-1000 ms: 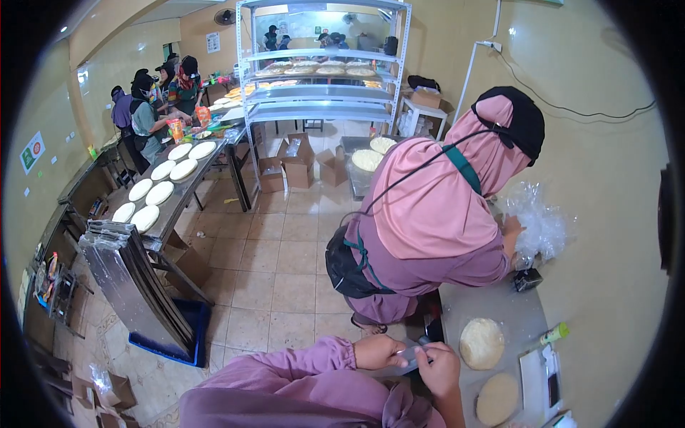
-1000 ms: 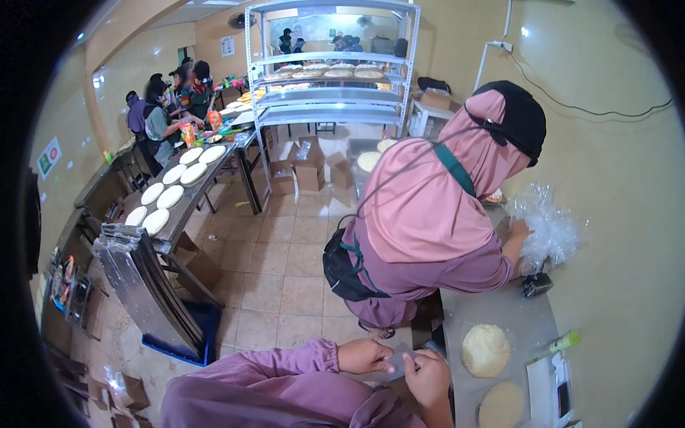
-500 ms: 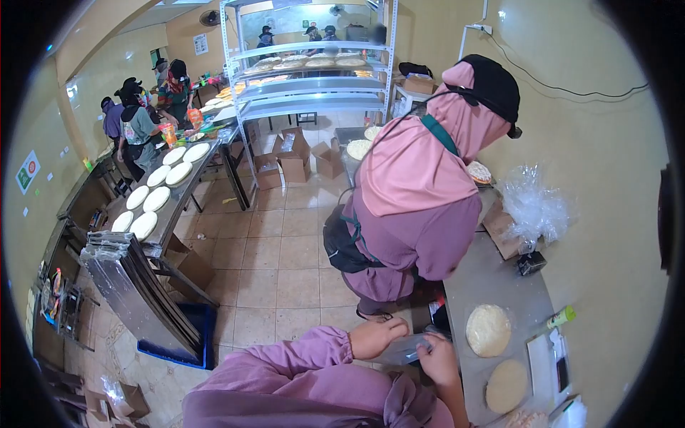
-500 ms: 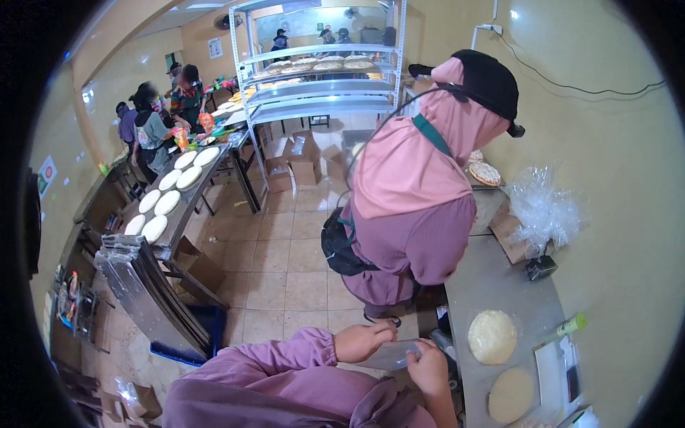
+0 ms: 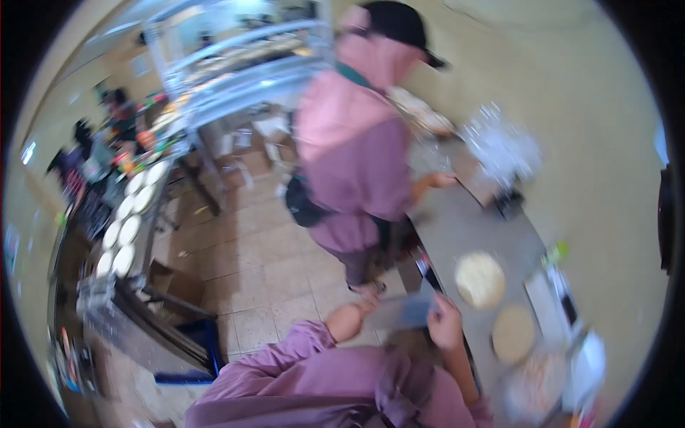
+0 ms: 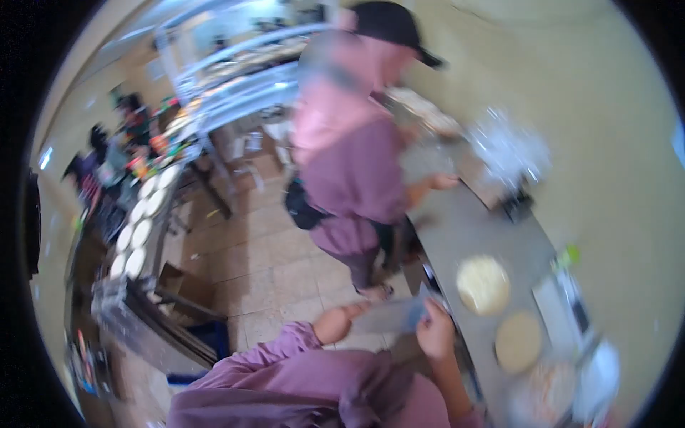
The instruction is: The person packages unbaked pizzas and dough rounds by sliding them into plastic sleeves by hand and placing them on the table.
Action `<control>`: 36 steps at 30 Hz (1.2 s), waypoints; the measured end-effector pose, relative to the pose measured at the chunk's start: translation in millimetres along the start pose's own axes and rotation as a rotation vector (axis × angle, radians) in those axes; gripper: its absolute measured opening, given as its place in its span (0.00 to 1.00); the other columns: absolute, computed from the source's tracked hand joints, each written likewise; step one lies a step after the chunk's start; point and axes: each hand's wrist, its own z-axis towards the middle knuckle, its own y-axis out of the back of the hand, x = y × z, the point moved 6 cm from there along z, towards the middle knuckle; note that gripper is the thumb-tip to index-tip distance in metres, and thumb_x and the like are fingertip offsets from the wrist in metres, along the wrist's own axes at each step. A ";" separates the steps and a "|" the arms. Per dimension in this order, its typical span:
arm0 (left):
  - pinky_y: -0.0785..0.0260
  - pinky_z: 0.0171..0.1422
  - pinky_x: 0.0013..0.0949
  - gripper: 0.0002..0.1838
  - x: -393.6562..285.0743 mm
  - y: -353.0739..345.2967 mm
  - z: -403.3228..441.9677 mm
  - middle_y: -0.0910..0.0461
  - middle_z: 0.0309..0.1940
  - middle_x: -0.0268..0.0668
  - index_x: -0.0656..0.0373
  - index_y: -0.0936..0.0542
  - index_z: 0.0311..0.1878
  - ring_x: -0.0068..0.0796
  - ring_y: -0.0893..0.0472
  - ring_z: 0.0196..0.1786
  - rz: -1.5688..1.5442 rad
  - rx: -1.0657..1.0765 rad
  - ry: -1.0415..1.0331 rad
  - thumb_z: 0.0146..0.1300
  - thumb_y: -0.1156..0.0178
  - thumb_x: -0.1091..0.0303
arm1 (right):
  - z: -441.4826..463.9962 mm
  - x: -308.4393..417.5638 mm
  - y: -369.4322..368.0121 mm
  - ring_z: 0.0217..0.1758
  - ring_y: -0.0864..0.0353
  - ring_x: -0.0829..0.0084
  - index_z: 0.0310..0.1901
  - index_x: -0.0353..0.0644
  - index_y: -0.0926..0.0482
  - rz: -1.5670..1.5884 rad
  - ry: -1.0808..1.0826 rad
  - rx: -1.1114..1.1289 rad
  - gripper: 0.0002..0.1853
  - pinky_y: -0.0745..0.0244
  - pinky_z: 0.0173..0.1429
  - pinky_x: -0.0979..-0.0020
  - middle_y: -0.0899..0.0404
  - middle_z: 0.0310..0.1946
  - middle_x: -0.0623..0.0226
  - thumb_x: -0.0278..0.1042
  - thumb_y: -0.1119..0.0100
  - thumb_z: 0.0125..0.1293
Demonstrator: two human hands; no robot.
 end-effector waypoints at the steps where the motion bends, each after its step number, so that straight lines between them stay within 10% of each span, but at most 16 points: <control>1: 0.33 0.54 0.40 0.33 -4.1 4.7 0.3 0.27 0.50 0.49 0.60 0.31 0.56 0.48 0.26 0.50 -0.046 -0.043 -0.066 0.40 0.57 0.87 | -2.9 4.3 -2.7 0.53 0.27 0.55 0.52 0.35 0.29 -0.093 -0.021 0.059 0.26 0.30 0.54 0.67 0.29 0.51 0.49 0.21 0.49 0.45; 10: 0.39 0.63 0.35 0.35 -6.0 -9.2 4.0 0.30 0.53 0.54 0.66 0.31 0.55 0.49 0.31 0.58 -0.135 0.109 0.027 0.36 0.61 0.90 | -38.8 -75.5 -7.4 0.40 0.24 0.74 0.48 0.40 0.24 0.216 -0.230 0.157 0.19 0.30 0.44 0.73 0.28 0.50 0.56 0.31 0.40 0.51; 18: 0.42 0.65 0.35 0.34 -25.7 -29.9 8.2 0.30 0.54 0.53 0.64 0.31 0.56 0.45 0.32 0.60 -0.286 0.122 0.177 0.40 0.60 0.91 | -51.6 -248.4 28.3 0.35 0.29 0.72 0.43 0.40 0.28 1.227 -0.921 -0.787 0.13 0.28 0.36 0.70 0.30 0.33 0.66 0.24 0.48 0.53; 36: 0.41 0.64 0.35 0.37 -12.4 -61.3 -22.6 0.32 0.56 0.53 0.65 0.34 0.60 0.46 0.32 0.60 -0.228 -0.227 0.370 0.37 0.58 0.88 | 5.6 -313.4 34.4 0.14 0.39 0.71 0.26 0.43 0.39 1.114 -1.501 -0.334 0.20 0.36 0.25 0.66 0.40 0.12 0.70 0.51 0.46 0.57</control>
